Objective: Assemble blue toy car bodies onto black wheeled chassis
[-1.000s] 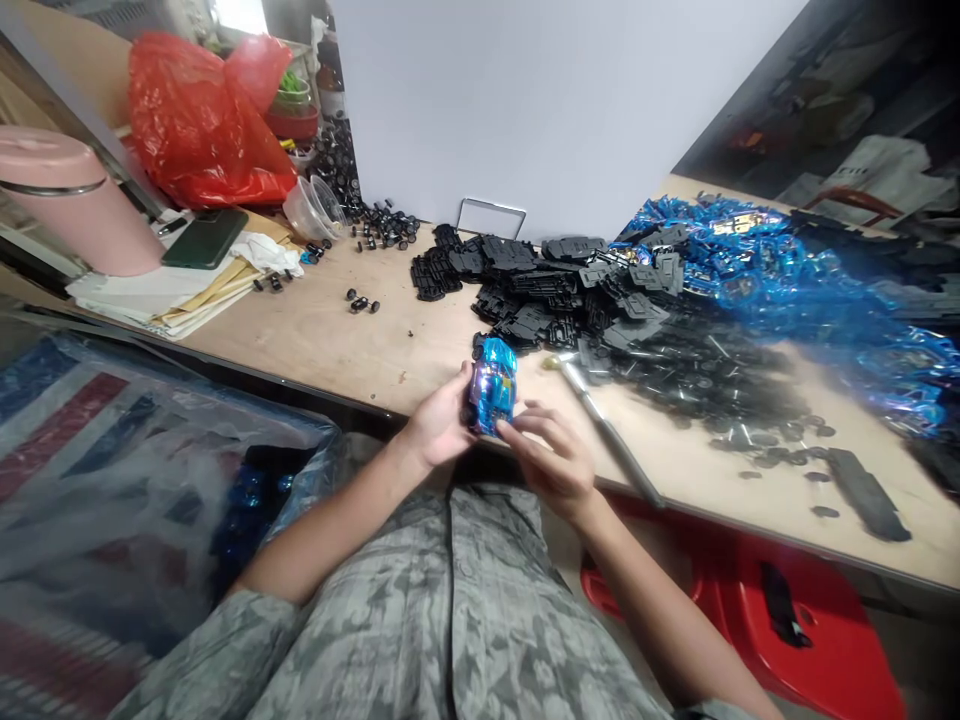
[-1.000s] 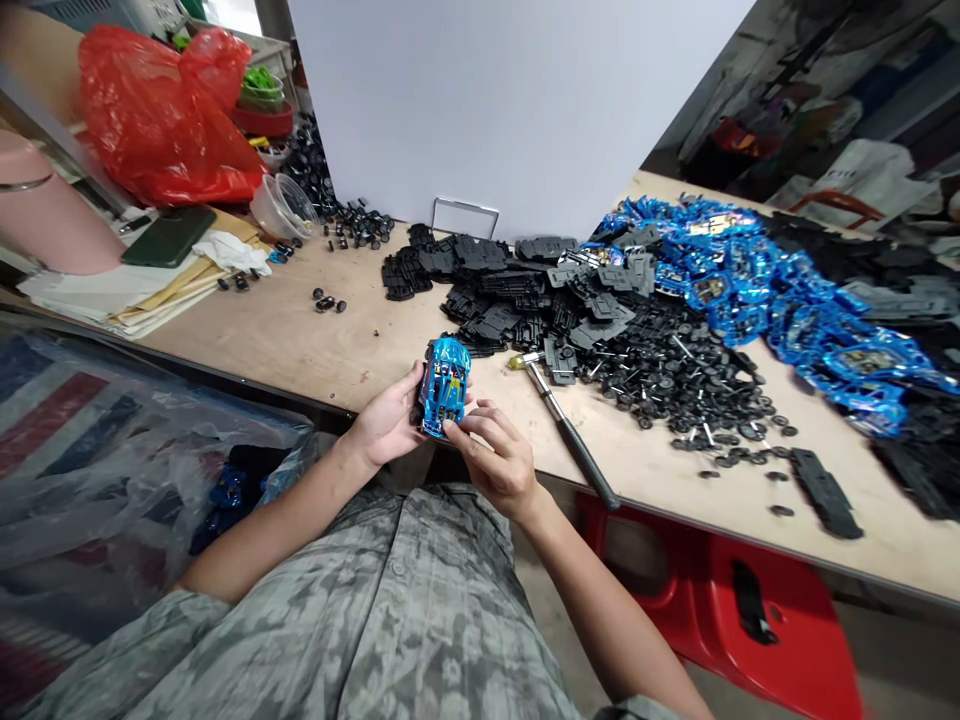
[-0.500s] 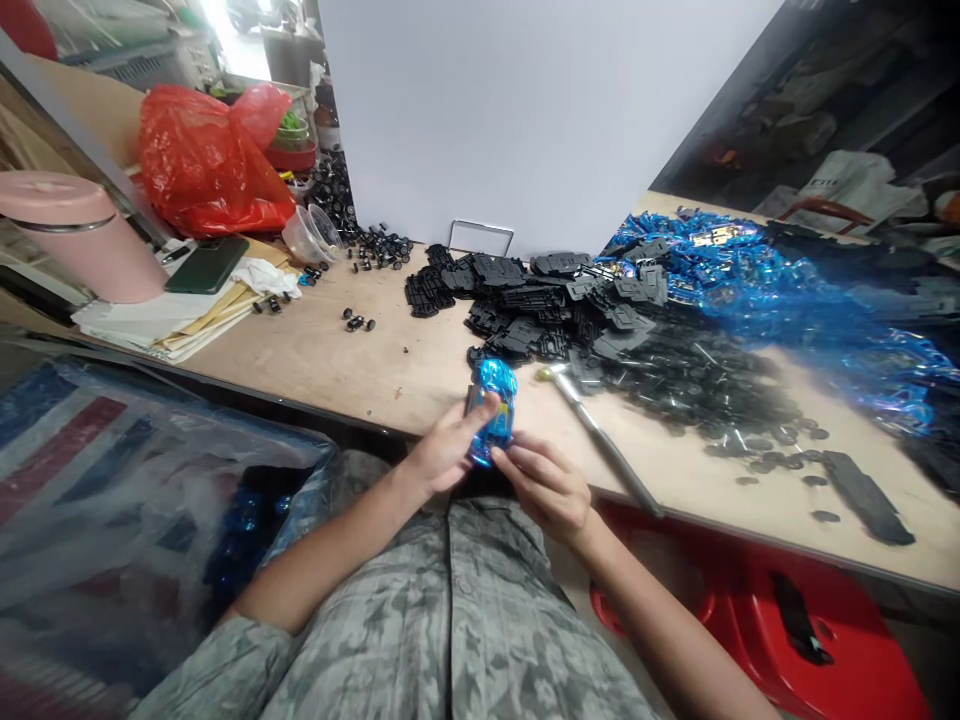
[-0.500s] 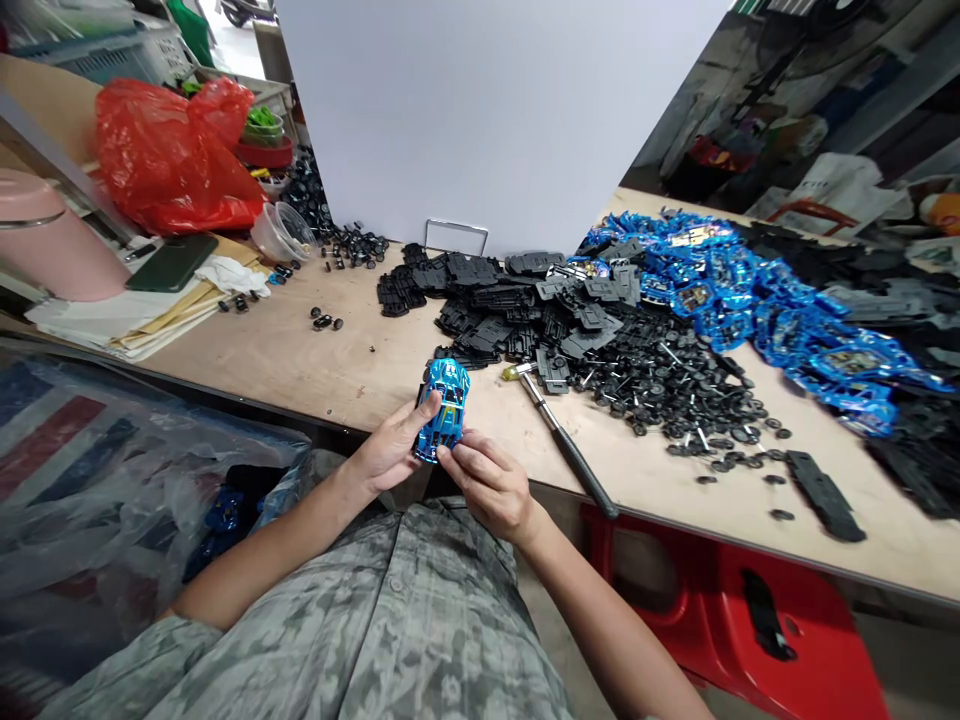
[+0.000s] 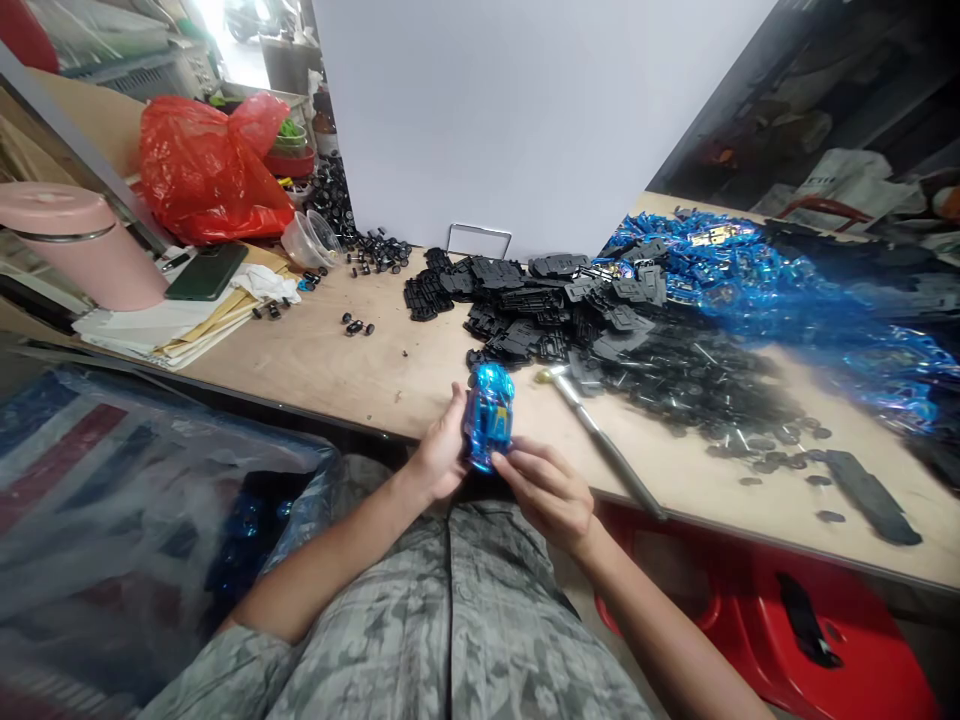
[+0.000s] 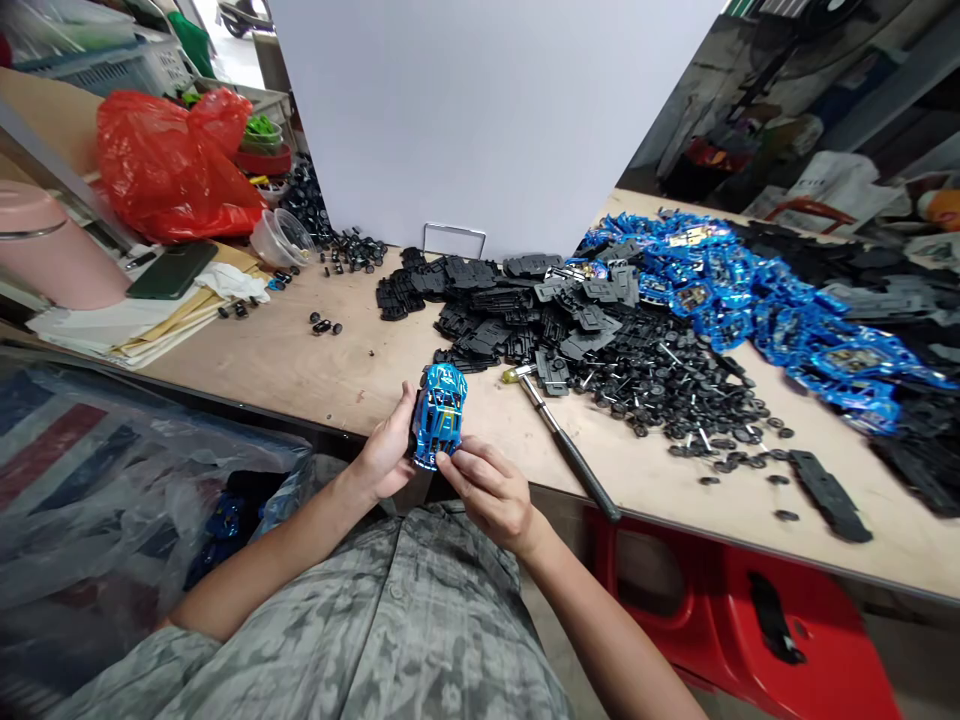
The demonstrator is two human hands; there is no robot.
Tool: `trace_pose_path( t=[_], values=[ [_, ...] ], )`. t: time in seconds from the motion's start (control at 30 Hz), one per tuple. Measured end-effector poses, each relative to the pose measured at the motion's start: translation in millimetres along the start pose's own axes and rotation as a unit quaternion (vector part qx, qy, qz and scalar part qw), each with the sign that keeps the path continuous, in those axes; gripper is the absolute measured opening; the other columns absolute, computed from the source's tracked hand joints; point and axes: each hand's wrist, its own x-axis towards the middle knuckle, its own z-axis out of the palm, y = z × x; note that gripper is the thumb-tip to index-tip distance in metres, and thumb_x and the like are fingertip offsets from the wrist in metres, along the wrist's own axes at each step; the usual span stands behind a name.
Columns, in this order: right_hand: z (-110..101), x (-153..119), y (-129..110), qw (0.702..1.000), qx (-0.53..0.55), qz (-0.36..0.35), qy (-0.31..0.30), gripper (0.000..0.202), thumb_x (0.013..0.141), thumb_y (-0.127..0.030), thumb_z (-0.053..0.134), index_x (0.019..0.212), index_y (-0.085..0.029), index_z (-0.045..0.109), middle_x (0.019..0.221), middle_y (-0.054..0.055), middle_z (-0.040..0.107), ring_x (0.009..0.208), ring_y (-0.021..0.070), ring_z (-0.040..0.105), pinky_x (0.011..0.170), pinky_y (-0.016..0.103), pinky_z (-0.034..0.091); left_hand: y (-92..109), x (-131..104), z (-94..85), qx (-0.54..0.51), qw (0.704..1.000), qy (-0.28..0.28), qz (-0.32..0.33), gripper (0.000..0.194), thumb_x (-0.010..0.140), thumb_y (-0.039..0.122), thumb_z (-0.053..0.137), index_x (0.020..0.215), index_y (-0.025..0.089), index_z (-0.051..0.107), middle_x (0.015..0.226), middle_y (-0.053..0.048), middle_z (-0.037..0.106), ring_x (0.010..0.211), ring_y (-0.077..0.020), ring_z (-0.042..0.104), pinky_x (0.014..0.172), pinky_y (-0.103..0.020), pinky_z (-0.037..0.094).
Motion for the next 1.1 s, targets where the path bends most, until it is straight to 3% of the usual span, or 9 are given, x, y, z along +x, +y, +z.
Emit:
trace_pose_path(
  t=[0.13,0.27,0.63,0.83,1.1],
  values=[
    [-1,1,-1,1.000,-0.006,0.004,0.005,0.054,0.095,-0.001,0.059,0.147,-0.014,0.056,0.099,0.012,0.074,0.107,0.0259,0.072,0.085,0.042,0.066,5,-2,5.5,-0.046,0.998,0.009,-0.044,0.060,0.106,0.054,0.034,0.100,0.010,0.075,0.077,-0.009,0.076,0.063,-0.0164,0.068,0.063,-0.026,0.053],
    [-4,7,-2,0.998,0.012,0.038,0.043,0.052,0.093,-0.001,0.061,0.142,-0.019,0.062,0.098,0.011,0.073,0.103,0.0254,0.072,0.082,0.042,0.066,8,-3,4.7,-0.049,0.996,0.004,-0.075,0.064,0.105,0.058,0.033,0.112,0.009,0.074,0.082,-0.011,0.078,0.070,-0.0202,0.073,0.068,-0.029,0.056],
    [-13,16,-4,0.997,0.034,0.057,0.032,0.054,0.092,-0.001,0.062,0.142,-0.022,0.063,0.098,0.011,0.072,0.100,0.0254,0.071,0.080,0.042,0.064,4,4,-8.2,-0.109,0.987,-0.071,-0.096,0.071,0.104,0.060,0.031,0.129,0.005,0.067,0.104,-0.019,0.078,0.093,-0.0261,0.075,0.091,-0.036,0.055],
    [-29,16,11,0.988,-0.010,0.111,0.108,0.053,0.088,0.000,0.066,0.131,-0.029,0.071,0.102,0.009,0.074,0.094,0.0252,0.072,0.078,0.042,0.062,1,4,-12.8,-0.148,0.986,-0.059,-0.055,0.060,0.108,0.047,0.027,0.118,0.009,0.071,0.099,-0.017,0.079,0.097,-0.0271,0.076,0.100,-0.044,0.053],
    [-30,6,15,0.989,-0.025,0.114,0.088,0.056,0.088,0.000,0.066,0.135,-0.031,0.069,0.102,0.009,0.073,0.097,0.0258,0.071,0.080,0.044,0.062,0,2,-15.6,-0.134,0.988,-0.053,-0.057,0.060,0.108,0.045,0.026,0.115,0.009,0.073,0.083,-0.015,0.078,0.088,-0.0276,0.077,0.098,-0.048,0.055]
  ],
)
